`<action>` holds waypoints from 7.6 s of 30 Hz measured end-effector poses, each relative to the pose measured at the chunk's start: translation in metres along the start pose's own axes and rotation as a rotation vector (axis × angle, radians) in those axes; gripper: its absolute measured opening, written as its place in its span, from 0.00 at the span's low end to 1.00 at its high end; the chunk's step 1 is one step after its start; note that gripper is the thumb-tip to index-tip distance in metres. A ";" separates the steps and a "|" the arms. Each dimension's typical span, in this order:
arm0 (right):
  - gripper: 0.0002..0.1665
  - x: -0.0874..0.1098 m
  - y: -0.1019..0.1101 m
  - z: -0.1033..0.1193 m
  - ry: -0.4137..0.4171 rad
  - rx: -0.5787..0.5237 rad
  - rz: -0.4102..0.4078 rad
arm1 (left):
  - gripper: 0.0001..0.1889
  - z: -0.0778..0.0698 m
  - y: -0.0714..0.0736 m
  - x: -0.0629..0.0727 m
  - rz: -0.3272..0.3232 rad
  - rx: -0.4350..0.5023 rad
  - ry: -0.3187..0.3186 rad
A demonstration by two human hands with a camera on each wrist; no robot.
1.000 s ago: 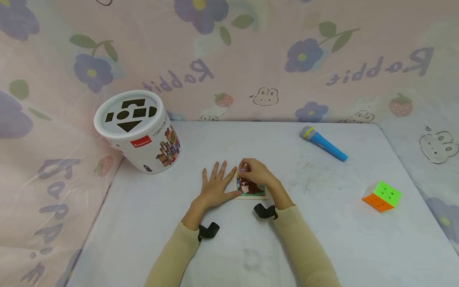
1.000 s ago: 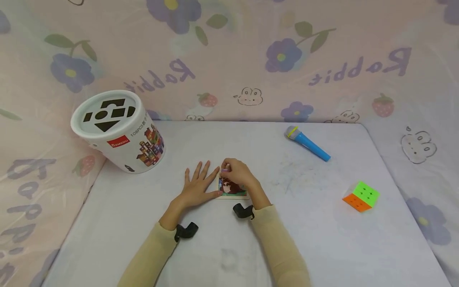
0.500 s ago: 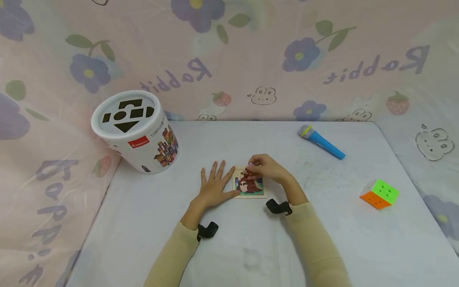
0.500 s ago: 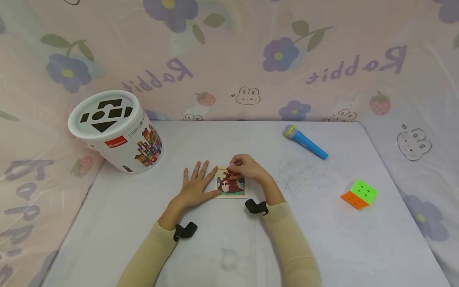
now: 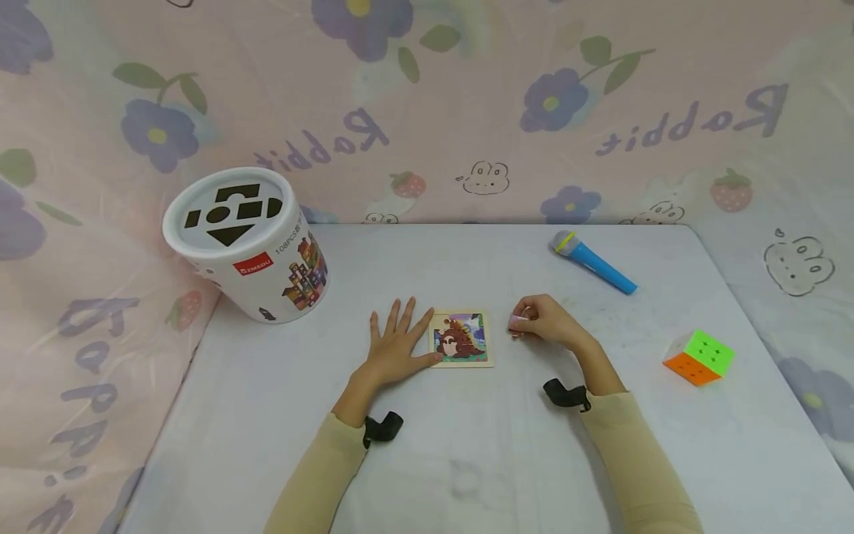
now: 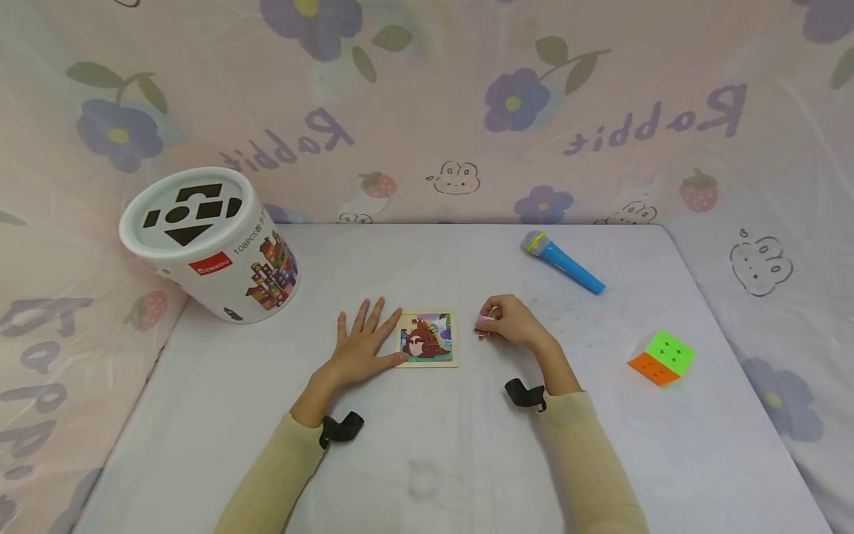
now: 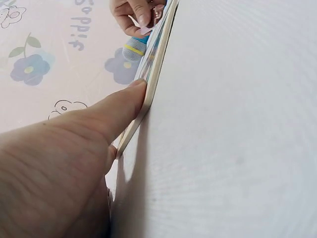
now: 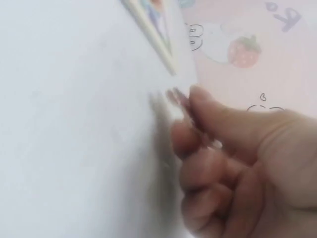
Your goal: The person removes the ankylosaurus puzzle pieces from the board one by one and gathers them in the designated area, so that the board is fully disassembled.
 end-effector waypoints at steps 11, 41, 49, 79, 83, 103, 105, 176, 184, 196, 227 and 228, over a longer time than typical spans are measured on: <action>0.13 0.000 0.001 -0.007 0.007 0.263 -0.144 | 0.47 -0.002 0.002 0.001 0.001 0.016 -0.007; 0.12 -0.051 -0.068 0.082 0.177 0.418 0.137 | 0.45 0.000 0.000 0.000 0.010 0.008 -0.002; 0.17 -0.052 -0.070 0.085 0.142 0.446 0.093 | 0.43 -0.002 0.003 0.000 0.003 0.017 -0.011; 0.09 -0.049 -0.035 0.057 0.189 -0.070 -0.041 | 0.44 -0.016 0.011 -0.005 0.010 -0.085 0.034; 0.10 -0.029 -0.004 0.034 0.133 -0.053 -0.079 | 0.43 -0.015 0.009 -0.006 -0.016 -0.059 0.028; 0.12 0.032 0.033 -0.032 0.148 0.065 -0.085 | 0.20 -0.022 0.012 -0.003 -0.083 0.025 -0.321; 0.09 0.030 0.034 -0.031 0.153 0.071 -0.087 | 0.20 -0.021 0.012 -0.003 -0.084 0.043 -0.331; 0.11 -0.048 -0.040 0.068 0.250 0.401 0.282 | 0.16 -0.020 0.013 -0.003 -0.192 0.014 -0.423; 0.15 -0.045 -0.038 0.065 0.227 0.355 0.284 | 0.21 -0.011 0.008 -0.007 -0.222 0.048 -0.326; 0.19 -0.045 -0.033 0.069 0.186 0.391 0.271 | 0.30 -0.021 0.015 -0.001 -0.148 -0.104 -0.160; 0.14 -0.042 -0.038 0.066 0.291 0.468 0.235 | 0.25 -0.028 0.011 -0.002 -0.011 -0.076 -0.189; 0.14 -0.041 -0.037 0.064 0.297 0.446 0.205 | 0.25 -0.028 0.011 -0.002 -0.012 -0.075 -0.188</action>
Point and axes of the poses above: each hand's wrist, its own x-axis away from the middle knuckle, its own y-axis out of the back of the hand, z = x × y, the point moved 3 cm from there along -x, towards the middle knuckle, and after that the axes turned 1 degree about x, right-handed, at the moved point
